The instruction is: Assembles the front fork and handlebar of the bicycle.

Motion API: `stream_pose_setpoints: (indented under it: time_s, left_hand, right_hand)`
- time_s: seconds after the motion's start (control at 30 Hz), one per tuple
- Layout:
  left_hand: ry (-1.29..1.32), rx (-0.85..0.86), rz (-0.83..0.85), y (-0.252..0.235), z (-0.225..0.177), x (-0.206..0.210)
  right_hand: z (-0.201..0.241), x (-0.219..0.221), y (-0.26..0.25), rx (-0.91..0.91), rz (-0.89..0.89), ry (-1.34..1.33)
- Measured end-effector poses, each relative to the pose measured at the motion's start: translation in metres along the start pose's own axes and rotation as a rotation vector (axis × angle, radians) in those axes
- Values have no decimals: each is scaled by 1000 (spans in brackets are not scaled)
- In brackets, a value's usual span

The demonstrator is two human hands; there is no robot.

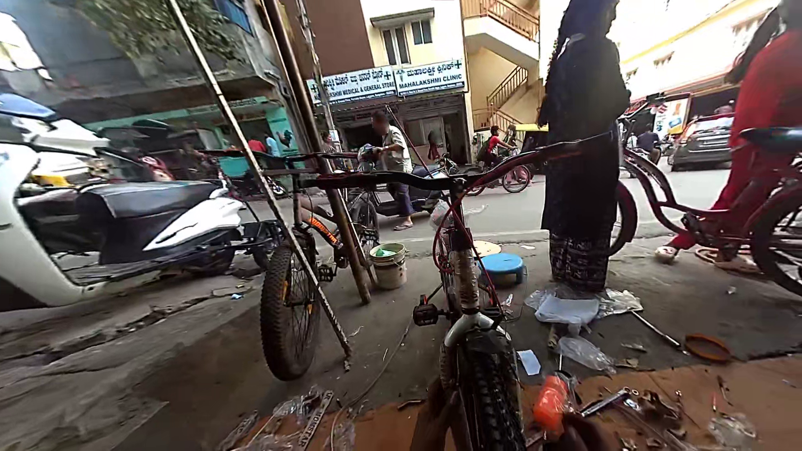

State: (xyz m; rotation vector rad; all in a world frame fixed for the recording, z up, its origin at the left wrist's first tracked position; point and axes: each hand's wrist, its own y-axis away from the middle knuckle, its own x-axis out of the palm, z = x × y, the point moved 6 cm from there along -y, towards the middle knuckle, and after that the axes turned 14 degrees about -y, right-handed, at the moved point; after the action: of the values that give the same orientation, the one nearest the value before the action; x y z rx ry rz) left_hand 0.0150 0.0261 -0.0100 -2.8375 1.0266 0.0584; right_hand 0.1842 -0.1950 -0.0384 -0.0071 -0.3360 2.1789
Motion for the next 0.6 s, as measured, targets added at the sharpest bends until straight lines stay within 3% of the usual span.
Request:
stream_pose_setpoints:
  time_s: [0.13,0.27,0.43,0.6]
  left_hand:
    - [-84,36,2,6,-9,6]
    - [-49,10,-20,8,-6,3]
    - [-56,8,-11,16,-11,-7]
    - [-141,0,-69,20,-10,-27]
  right_hand:
    - [123,44,-64,-313,97,151]
    - [188,104,-138,-413,224,247]
    - [219,151,-200,-255,381,416]
    - [217,144,-201,-296,416,482]
